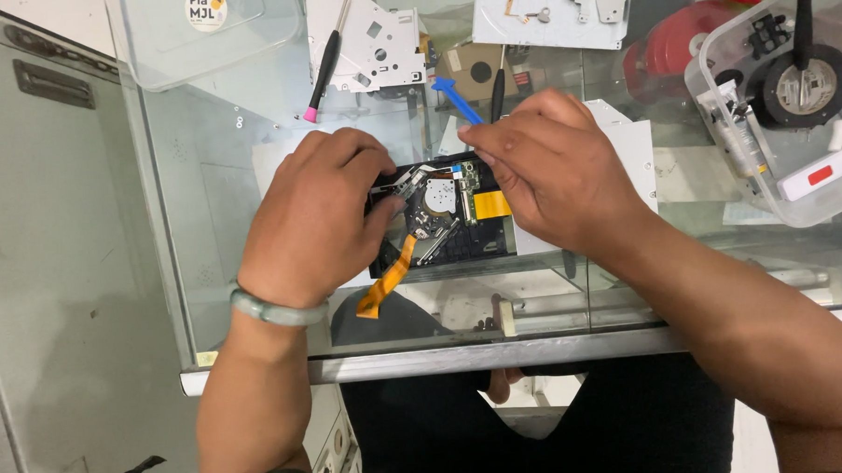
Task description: Repairing or disassembling a laser assembly unit using precision tools like tweezers, a screwdriver, and a pry tool.
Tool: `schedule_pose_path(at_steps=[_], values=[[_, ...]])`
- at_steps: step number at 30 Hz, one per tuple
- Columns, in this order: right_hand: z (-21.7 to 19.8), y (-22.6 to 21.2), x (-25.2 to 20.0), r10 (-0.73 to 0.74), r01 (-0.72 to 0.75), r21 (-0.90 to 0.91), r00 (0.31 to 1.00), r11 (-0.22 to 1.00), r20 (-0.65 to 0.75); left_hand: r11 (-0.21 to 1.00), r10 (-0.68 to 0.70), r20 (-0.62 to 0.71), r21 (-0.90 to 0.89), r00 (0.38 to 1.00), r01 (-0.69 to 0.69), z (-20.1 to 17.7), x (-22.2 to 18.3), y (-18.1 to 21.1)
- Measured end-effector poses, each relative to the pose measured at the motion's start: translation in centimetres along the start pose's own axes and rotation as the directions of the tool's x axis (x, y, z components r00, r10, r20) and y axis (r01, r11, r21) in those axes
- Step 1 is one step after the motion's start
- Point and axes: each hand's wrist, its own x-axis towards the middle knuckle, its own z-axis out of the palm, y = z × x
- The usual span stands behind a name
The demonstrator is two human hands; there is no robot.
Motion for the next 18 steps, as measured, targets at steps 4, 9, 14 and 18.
schedule_pose_path(at_steps=[4, 9, 14, 18], values=[[0.1, 0.1, -0.3, 0.015, -0.014, -0.034, 0.999, 0.999, 0.042, 0.999, -0.036, -0.067, -0.009, 0.997, 0.036, 0.8, -0.1, -0.8], [0.3, 0.2, -0.1, -0.001, -0.001, 0.019, 0.998, 1.0, 0.069, 0.996, -0.071, -0.065, 0.055, 0.995, 0.074, 1.3, -0.3, -1.1], [0.2, 0.1, 0.0, 0.008, -0.009, 0.005, 0.997, 1.0, 0.08, 0.988, -0.054, -0.022, 0.145, 0.998, 0.056, 0.7, -0.4, -0.6], [0.1, 0.1, 0.1, 0.01, -0.013, 0.025, 0.995, 1.0, 0.094, 0.976, 0.015, -0.089, 0.218, 0.996, 0.004, 1.1, -0.2, -0.5]])
